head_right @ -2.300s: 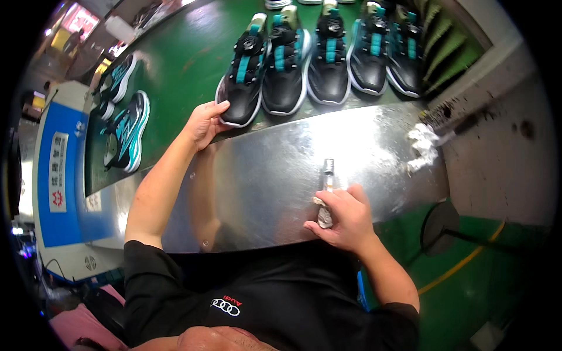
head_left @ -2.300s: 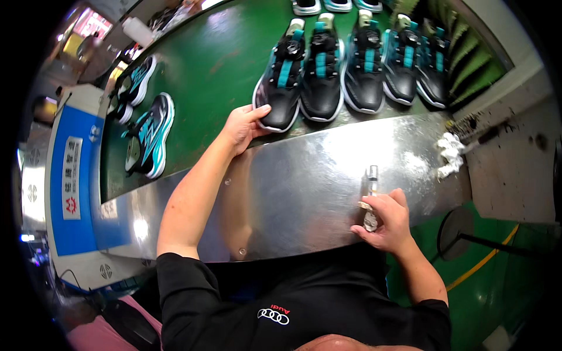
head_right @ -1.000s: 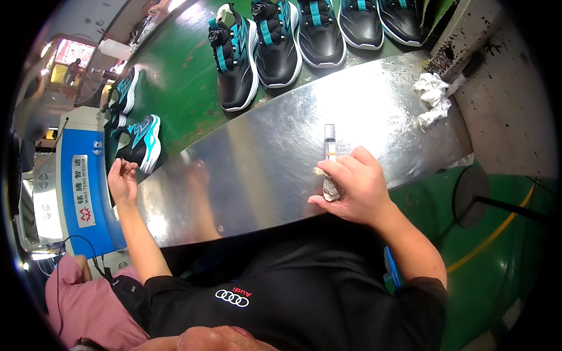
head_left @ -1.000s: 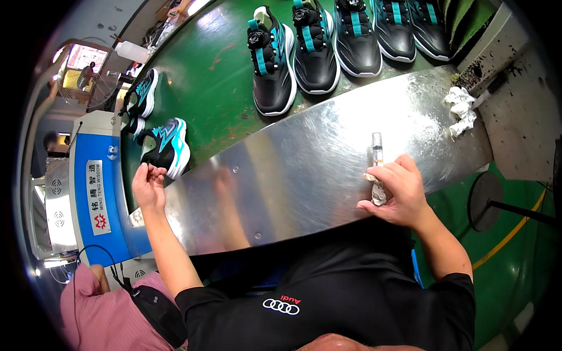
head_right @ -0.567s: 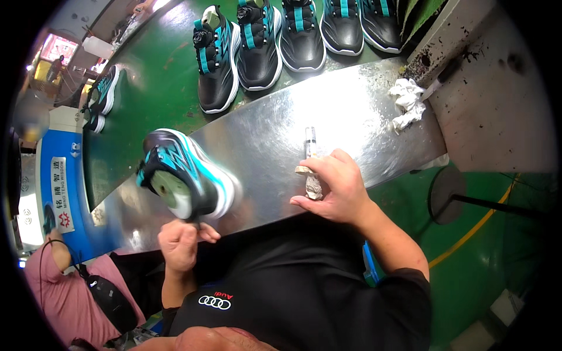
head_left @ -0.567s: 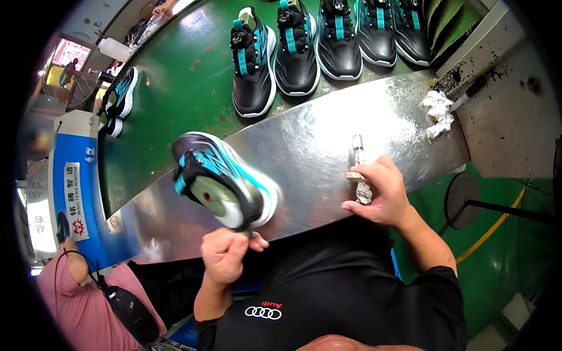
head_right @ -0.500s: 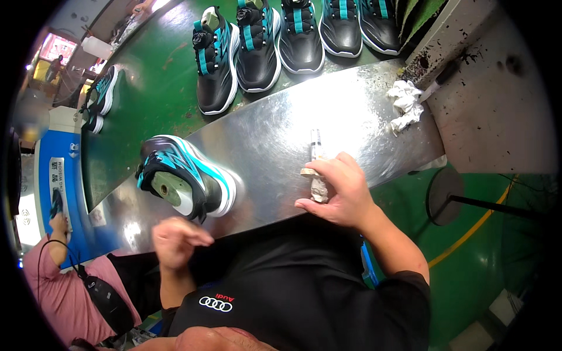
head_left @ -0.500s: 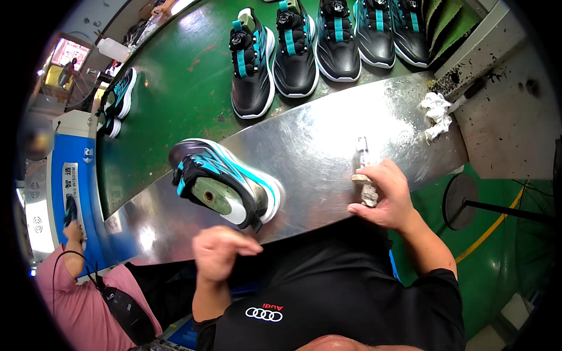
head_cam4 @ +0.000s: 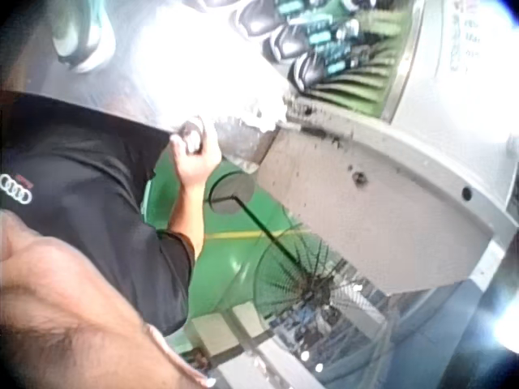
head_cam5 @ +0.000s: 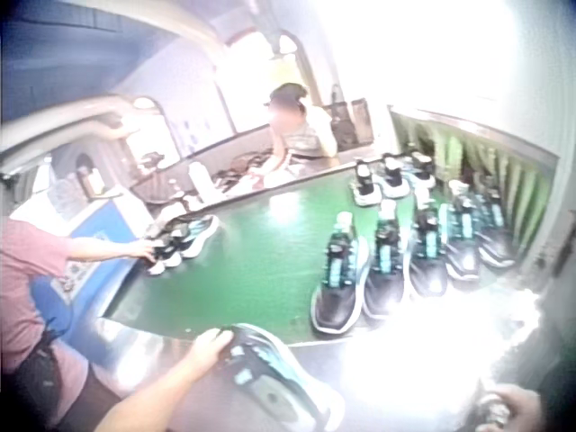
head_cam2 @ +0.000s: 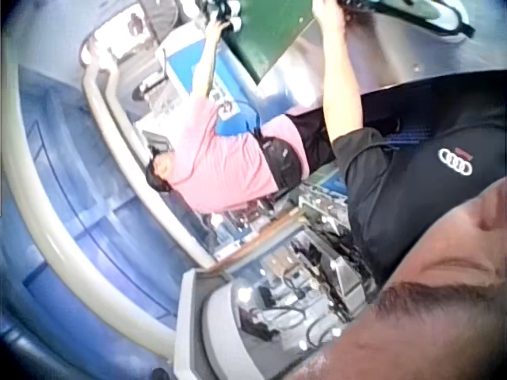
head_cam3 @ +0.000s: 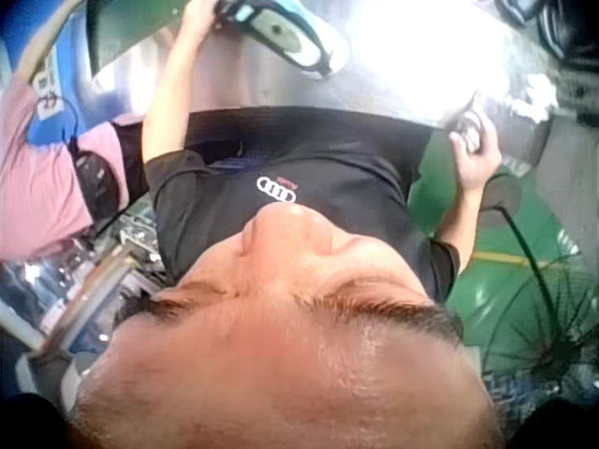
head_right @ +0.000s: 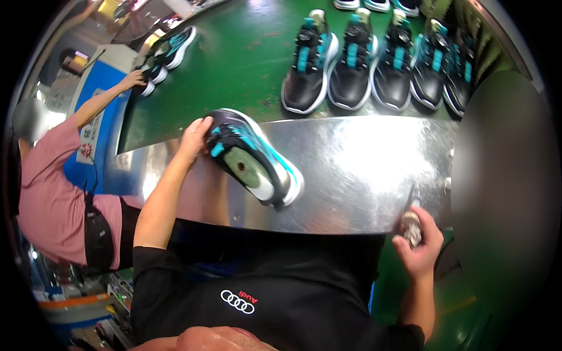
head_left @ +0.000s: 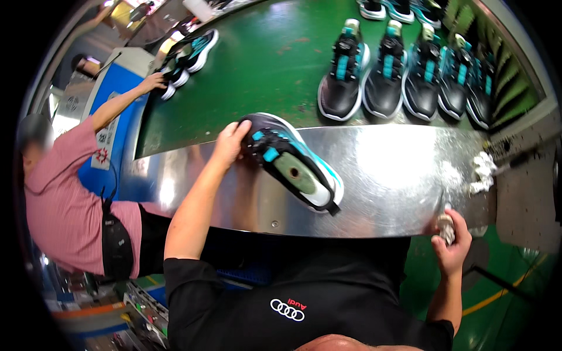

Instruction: The person applies adhesive around the sole seams of shoes using a syringe, wipes the excess with a cloth, and places the shoes onto the conveyor belt.

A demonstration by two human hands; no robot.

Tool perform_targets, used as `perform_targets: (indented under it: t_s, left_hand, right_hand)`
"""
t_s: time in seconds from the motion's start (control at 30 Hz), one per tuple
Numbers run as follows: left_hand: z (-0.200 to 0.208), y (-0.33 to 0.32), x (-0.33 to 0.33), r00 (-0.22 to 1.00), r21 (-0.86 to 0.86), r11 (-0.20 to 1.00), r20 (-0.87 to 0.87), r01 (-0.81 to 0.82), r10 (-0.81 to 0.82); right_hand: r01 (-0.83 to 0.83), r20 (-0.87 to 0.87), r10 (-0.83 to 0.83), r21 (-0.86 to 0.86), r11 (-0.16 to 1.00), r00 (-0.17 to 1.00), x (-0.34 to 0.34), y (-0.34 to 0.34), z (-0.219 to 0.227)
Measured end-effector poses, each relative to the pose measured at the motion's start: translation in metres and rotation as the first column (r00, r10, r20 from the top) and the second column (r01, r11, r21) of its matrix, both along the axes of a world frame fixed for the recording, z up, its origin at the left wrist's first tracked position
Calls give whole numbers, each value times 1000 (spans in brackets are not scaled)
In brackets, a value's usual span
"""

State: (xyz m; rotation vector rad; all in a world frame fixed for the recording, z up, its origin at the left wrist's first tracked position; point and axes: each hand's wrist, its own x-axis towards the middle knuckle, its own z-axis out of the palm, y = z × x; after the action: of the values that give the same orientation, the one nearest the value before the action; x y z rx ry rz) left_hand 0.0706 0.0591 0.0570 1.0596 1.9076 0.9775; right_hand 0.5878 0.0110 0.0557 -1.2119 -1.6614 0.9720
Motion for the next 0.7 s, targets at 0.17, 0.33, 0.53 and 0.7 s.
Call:
perform_targets:
  t_s: [0.17,0.33,0.53,0.7]
  left_hand:
    - [32,7,61,804,308,926,594,-220,-7]
    - [57,8,101,668,611,783,633,-120,-391]
    - [43,-16,99,448,562,813,773,-156,-448]
    - [46,-31,92,533,634,773,667,-37,-521]
  right_hand:
    - [-54,25,54,17,998,998,-6,-8,6]
    - [-91,-128,93,22,996,987,-28,-2,25]
    - [-358,-325,374,110,927,869,-63,25,59]
    - [-625,-616,563,142,768,551,-126,39,101]
